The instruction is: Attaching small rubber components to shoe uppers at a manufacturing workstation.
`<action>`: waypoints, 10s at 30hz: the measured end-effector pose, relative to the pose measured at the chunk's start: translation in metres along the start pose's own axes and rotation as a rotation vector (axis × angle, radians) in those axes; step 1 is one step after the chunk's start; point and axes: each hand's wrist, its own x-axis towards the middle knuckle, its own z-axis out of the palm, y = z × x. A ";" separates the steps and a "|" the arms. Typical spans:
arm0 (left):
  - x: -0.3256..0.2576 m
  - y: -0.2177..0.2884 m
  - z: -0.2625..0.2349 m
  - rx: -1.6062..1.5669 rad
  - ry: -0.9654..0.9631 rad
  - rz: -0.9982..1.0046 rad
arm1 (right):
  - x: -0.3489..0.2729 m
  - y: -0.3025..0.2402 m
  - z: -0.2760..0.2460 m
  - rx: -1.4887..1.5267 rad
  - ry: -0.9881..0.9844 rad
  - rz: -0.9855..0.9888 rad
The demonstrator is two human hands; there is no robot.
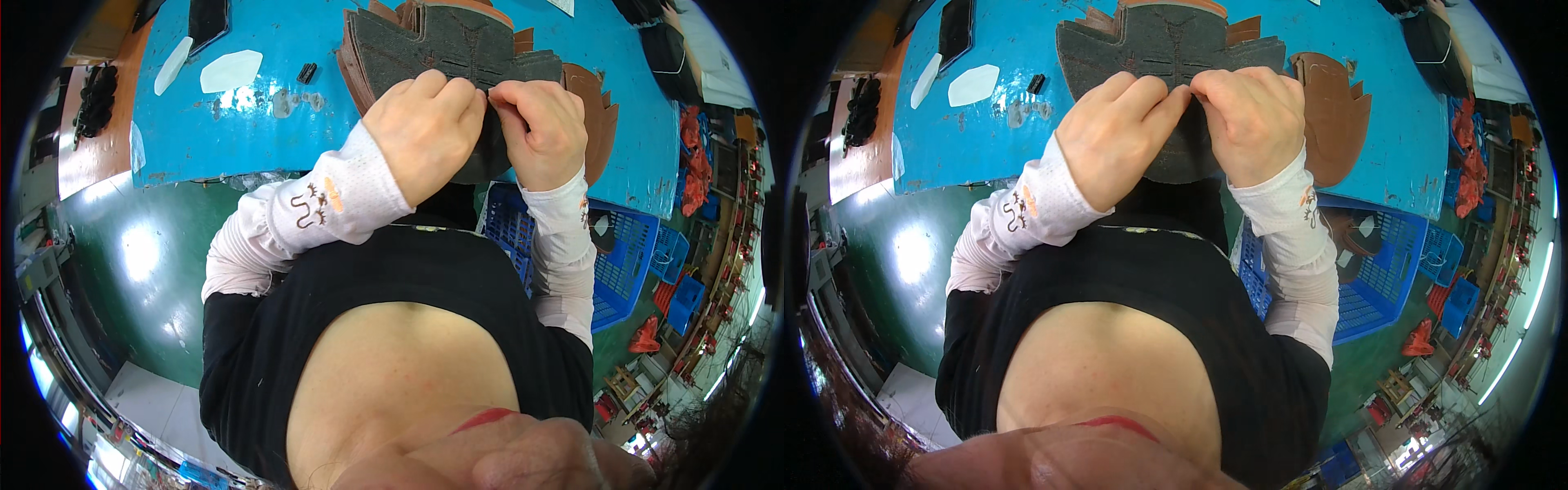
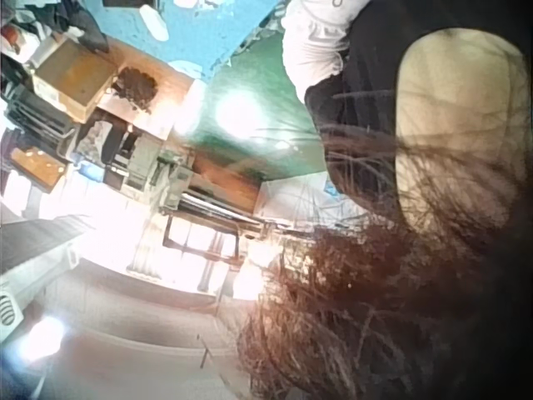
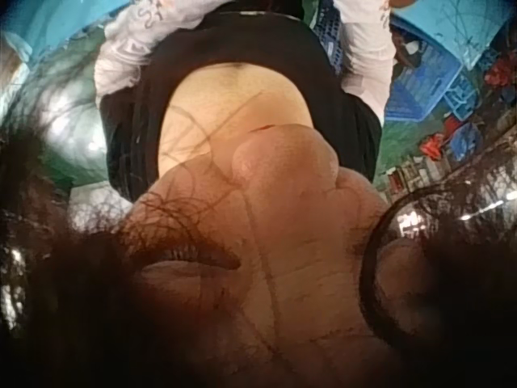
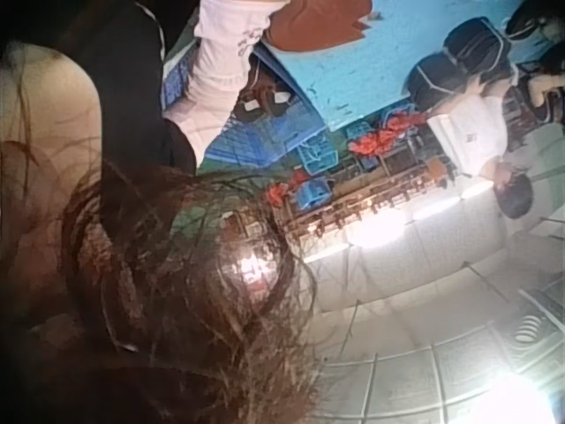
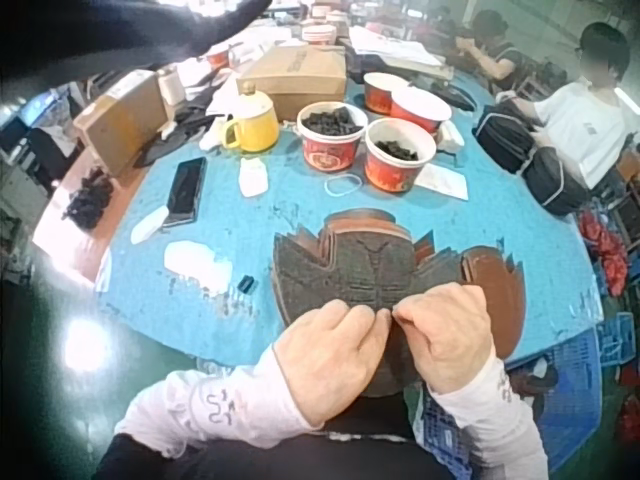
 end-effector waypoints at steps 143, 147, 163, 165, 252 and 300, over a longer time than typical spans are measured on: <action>-0.035 0.000 -0.009 -0.895 0.207 -0.069 | -0.050 -0.058 -0.014 1.203 -0.051 0.576; -0.030 0.001 -0.012 -0.850 0.199 -0.089 | -0.048 -0.054 -0.014 1.540 -0.110 0.697; -0.016 -0.009 -0.016 -0.803 0.161 -0.162 | -0.037 -0.033 -0.012 1.456 -0.093 0.579; -0.014 -0.013 -0.012 -0.428 0.208 -0.160 | -0.026 -0.019 -0.010 0.909 -0.016 0.451; -0.026 -0.023 -0.005 -0.043 0.052 -0.115 | 0.001 -0.016 0.017 -0.075 -0.026 -0.109; -0.039 0.008 -0.011 -1.006 0.192 -0.370 | -0.033 -0.060 0.001 1.174 0.130 0.492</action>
